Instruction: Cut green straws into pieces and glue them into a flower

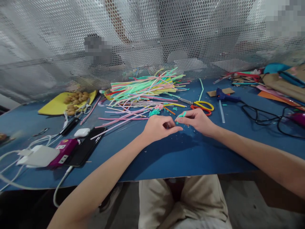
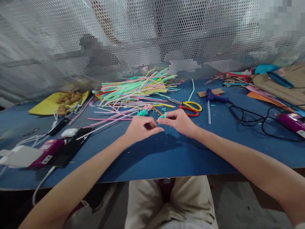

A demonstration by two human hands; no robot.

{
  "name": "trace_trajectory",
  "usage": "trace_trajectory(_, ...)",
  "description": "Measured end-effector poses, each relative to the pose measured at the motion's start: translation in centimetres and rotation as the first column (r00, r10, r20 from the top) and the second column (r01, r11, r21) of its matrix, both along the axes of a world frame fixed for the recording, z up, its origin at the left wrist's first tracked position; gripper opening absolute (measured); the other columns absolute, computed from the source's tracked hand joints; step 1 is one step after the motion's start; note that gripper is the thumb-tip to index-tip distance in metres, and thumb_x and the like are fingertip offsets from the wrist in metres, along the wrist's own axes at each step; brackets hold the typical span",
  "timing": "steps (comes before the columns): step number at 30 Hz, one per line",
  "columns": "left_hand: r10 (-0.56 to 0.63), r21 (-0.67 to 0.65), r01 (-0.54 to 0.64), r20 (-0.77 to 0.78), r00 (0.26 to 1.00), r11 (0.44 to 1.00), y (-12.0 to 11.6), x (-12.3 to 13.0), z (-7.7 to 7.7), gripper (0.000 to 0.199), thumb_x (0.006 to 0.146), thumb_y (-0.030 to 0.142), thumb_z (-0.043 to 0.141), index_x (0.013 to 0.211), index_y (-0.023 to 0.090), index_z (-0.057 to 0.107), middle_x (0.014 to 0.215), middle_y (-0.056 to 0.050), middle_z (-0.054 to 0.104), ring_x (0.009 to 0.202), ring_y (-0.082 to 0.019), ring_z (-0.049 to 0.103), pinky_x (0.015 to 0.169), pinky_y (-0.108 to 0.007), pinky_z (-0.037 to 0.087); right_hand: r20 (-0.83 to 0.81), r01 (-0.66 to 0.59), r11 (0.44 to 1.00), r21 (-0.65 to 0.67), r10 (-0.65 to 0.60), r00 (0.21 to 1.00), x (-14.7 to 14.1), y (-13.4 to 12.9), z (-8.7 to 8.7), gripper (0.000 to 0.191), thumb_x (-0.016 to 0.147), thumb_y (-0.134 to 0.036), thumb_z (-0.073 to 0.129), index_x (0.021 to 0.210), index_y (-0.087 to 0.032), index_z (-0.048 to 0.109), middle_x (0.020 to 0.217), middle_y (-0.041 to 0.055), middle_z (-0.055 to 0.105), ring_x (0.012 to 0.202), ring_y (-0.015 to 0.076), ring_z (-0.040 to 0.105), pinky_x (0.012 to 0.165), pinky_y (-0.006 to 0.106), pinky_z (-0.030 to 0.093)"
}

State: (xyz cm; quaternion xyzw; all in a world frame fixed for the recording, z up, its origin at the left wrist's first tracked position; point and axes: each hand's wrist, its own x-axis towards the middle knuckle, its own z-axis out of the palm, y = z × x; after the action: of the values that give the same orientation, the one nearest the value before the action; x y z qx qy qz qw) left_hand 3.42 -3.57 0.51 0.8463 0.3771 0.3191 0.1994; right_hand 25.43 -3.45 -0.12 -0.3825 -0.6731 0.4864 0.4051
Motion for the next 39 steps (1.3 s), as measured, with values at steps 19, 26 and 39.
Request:
trace_trajectory(19, -0.027, 0.423, 0.082, -0.133, 0.991, 0.902, 1.0, -0.8, -0.9, 0.051, 0.087, 0.060, 0.073, 0.125, 0.026, 0.075, 0.106, -0.005, 0.081, 0.085, -0.016, 0.076, 0.071, -0.025, 0.052, 0.032, -0.101, 0.991, -0.091, 0.104, 0.994, -0.3, -0.3, 0.2, 0.041, 0.077, -0.055, 0.080, 0.079, -0.014, 0.079, 0.067, -0.0007, 0.058, 0.064, 0.0102, 0.042, 0.058, 0.027, 0.033)
trace_trajectory(26, -0.023, 0.431, 0.083, -0.142, 0.990, 0.899, 1.3, -0.9, -1.5, 0.049, 0.090, 0.057, 0.070, 0.129, 0.028, 0.073, 0.109, -0.004, 0.081, 0.093, -0.017, 0.078, 0.076, -0.025, 0.054, 0.019, -0.094, 0.990, -0.103, 0.097, 0.995, -0.3, -0.3, 0.0, 0.042, 0.076, -0.055, 0.081, 0.071, -0.014, 0.074, 0.061, -0.0042, 0.048, 0.060, 0.0086, 0.034, 0.056, 0.026, 0.028)
trace_trajectory(39, 0.009, 0.561, 0.099, -0.187, 0.982, 0.822, 0.6, -0.8, -0.9, 0.032, 0.093, 0.049, 0.068, 0.110, 0.026, 0.079, 0.098, -0.003, 0.082, 0.081, -0.017, 0.077, 0.067, -0.028, 0.049, -0.034, -0.182, 0.945, -0.271, 0.180, 0.983, -0.5, -0.5, -0.5, 0.045, 0.075, -0.058, 0.083, 0.079, -0.013, 0.077, 0.060, -0.0036, 0.047, 0.061, 0.0092, 0.031, 0.055, 0.028, 0.020)
